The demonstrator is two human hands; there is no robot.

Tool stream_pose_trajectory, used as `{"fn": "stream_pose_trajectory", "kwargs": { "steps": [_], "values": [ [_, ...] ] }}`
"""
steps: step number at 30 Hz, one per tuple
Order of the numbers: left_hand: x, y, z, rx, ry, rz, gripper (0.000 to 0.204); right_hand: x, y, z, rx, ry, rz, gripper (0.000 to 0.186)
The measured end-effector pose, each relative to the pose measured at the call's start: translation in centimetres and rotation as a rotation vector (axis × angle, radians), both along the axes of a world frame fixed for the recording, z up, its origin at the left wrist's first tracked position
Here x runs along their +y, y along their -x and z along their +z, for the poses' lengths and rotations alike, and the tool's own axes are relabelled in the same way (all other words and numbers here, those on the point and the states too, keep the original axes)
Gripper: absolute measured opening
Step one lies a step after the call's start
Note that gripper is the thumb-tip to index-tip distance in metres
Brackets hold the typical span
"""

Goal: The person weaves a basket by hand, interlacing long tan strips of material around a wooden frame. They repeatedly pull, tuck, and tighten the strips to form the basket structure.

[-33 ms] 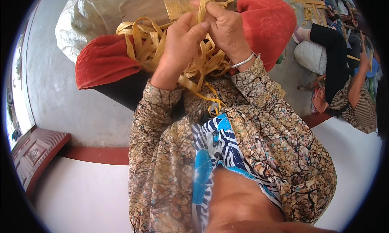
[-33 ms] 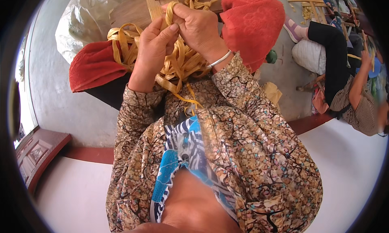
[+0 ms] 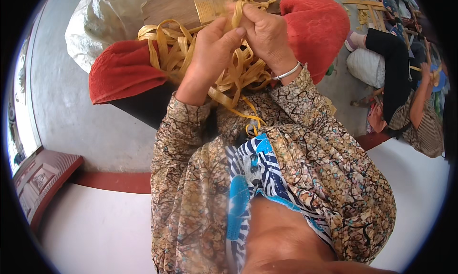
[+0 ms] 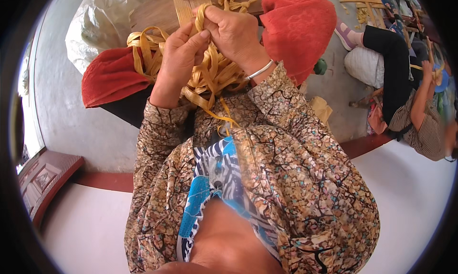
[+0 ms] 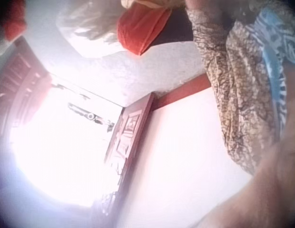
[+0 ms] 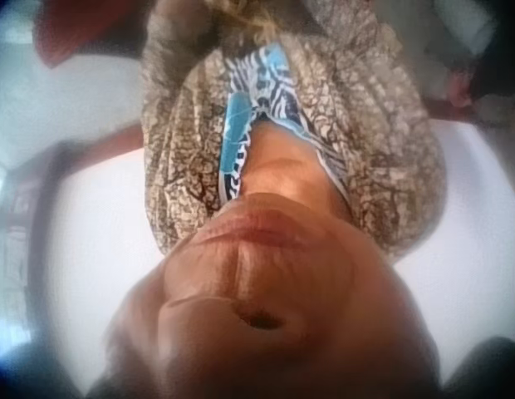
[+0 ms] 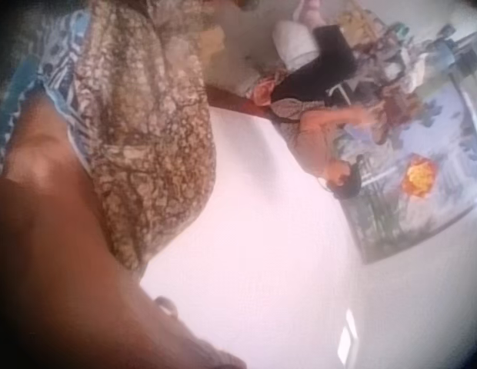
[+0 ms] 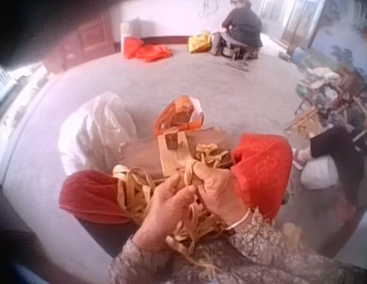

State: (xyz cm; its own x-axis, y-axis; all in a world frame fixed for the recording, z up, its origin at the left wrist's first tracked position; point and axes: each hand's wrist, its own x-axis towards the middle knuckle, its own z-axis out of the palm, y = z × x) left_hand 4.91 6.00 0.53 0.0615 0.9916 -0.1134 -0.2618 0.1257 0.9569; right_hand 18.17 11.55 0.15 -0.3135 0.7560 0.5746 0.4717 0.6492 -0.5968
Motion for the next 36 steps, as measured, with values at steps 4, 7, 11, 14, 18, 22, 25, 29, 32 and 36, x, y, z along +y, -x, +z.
{"fn": "stream_pose_trajectory", "kwargs": {
  "steps": [4, 7, 11, 14, 18, 22, 25, 29, 32, 36],
  "values": [
    [-1.0, 0.5, -1.4, 0.755, -0.306, 0.131, 0.01, 0.3, -1.6, -0.6, -0.249, 0.051, 0.097, 0.012],
    [-1.6, 0.5, -2.3, 1.172, -0.629, 0.286, 0.013, -0.4, -1.9, -2.0, -0.15, 0.409, 0.16, 0.017],
    [-1.2, -0.4, -2.5, 1.029, -0.768, 0.373, 0.031, -2.0, -1.7, -1.4, 0.478, 1.093, 0.334, 0.026],
    [-0.9, -1.1, -2.8, 0.817, -0.762, 0.379, 0.034, -1.1, -2.5, -1.6, 0.746, 1.432, 0.445, 0.024],
    [-1.7, -0.9, -0.1, 0.632, -0.421, 0.172, 0.029, -0.9, -2.3, -2.5, 0.896, 1.404, 0.485, 0.022],
    [-0.3, -0.5, 0.6, 0.912, -0.385, 0.214, 0.022, -1.6, -0.8, -1.9, 0.54, 0.786, 0.309, 0.013],
    [0.2, 0.2, -0.5, 0.951, -0.183, 0.224, 0.021, -1.7, -0.8, -1.1, 0.208, 0.218, 0.197, 0.007],
    [-1.0, 1.2, -0.7, 0.004, 0.146, 0.145, 0.017, -1.5, -0.3, -1.2, 0.347, 0.221, 0.212, 0.007],
    [-3.6, 3.6, -1.8, 0.039, 0.102, 0.061, 0.018, -1.0, -1.1, -1.2, 0.658, 0.554, 0.236, 0.008],
    [-4.9, 4.3, -2.8, 0.759, -0.283, 0.266, 0.01, -0.1, -1.7, -1.1, 0.43, 0.626, 0.319, 0.011]
  ]
}}
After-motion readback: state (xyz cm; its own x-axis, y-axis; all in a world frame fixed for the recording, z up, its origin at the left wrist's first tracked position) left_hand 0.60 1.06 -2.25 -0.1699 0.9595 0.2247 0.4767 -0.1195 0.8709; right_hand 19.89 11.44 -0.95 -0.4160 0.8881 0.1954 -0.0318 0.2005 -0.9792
